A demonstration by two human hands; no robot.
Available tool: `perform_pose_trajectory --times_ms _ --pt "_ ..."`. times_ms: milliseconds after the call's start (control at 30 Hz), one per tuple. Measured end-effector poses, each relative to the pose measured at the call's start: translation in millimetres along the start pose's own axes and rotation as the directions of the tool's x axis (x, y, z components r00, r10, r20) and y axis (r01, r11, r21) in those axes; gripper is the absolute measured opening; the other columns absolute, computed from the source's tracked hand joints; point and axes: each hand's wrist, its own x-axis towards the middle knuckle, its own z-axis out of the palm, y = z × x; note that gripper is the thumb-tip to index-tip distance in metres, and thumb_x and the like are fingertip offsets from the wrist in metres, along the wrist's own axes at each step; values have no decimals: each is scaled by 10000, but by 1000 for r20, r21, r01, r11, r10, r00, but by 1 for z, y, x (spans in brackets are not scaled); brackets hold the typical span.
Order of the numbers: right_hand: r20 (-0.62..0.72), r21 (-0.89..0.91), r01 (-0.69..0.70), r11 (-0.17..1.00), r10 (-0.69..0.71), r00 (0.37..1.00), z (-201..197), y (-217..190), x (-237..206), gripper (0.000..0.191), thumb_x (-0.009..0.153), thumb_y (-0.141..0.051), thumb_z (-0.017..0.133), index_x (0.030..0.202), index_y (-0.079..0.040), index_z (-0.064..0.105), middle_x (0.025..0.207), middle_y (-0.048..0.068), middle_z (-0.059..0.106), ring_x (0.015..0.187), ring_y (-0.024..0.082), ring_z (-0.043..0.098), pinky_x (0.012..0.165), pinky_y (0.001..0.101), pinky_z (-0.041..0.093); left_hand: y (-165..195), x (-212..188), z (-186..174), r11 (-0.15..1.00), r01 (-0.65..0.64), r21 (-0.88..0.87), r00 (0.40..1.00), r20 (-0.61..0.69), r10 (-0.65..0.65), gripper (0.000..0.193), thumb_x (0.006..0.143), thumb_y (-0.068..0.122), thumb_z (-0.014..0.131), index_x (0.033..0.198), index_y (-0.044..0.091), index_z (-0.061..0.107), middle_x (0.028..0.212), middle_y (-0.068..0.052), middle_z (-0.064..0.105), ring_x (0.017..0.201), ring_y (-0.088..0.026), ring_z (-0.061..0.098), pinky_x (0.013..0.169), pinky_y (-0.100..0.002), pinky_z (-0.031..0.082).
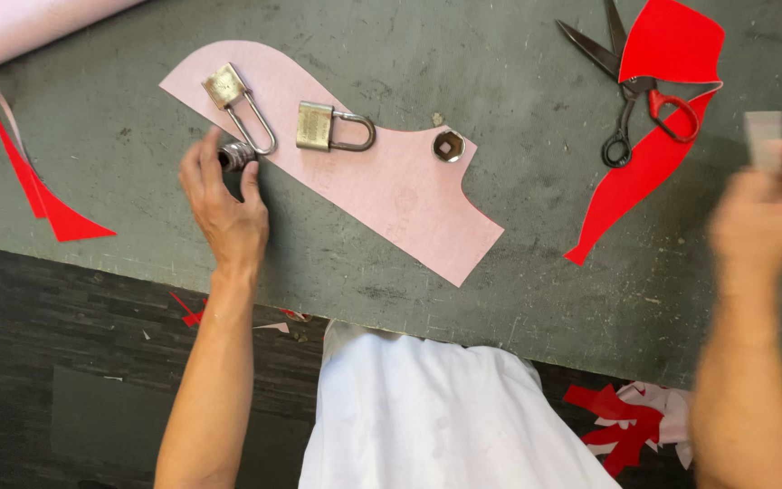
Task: The person uses a ruler and white marker to draw straight lines on a red fabric sheet. They then use scissors to cut the fabric along the marked lines, separating pieces from the main sheet. The person also places a paper pattern on the fabric and secures it with padlocks before cutting around the pattern.
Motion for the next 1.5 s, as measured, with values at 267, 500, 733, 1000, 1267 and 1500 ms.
perform_pose_trajectory --times_ms 267,500,733,1000,1267,1500 --pt "281 518 277 809 -467 839 66 -212 -19 744 835 -239 893 1484 -102 556 1056 126 594 942 272 639 801 398 535 114 -84 36 936 -85 -341 942 279 188 355 896 68 772 1214 23 623 1224 -172 599 1145 -365 556 998 -474 463" --pt "171 432 380 818 -488 856 76 -212 -2 395 952 -178 856 1283 -57 678 1001 120 722 890 285 697 758 399 541 147 -100 56 936 -86 -341 914 348 211 467 730 292 863 1014 39 591 1033 -142 512 973 -348 494 861 -468 407" --pt "223 421 59 905 -167 960 61 -156 11 385 995 -159 841 1314 -27 670 962 99 717 809 188 686 725 343 534 146 -99 60 943 -72 -325 914 358 193 306 813 244 830 962 75 622 1009 -98 531 935 -307 501 811 -440 383" --pt "141 329 25 944 -75 987 33 -137 -19 752 940 -145 862 1547 -1 442 893 92 613 700 190 592 627 319 484 142 -87 59 881 97 -463 886 443 135 204 914 200 775 908 58 629 902 -81 583 837 -244 568 733 -371 454" --pt "329 508 -86 857 -101 939 30 -184 -75 262 943 -85 777 1200 -92 724 918 75 622 697 187 610 595 349 474 64 -47 52 578 573 -581 803 539 -254 112 1050 121 665 1056 31 598 906 4 637 794 -55 548 692 -205 446" --pt "287 541 190 819 -393 874 66 -228 -72 453 902 -3 712 1322 -171 711 870 69 576 726 227 608 667 381 515 51 -37 54 587 484 -649 858 483 -173 168 1067 91 599 1221 44 551 943 4 671 852 -48 592 750 -200 472"
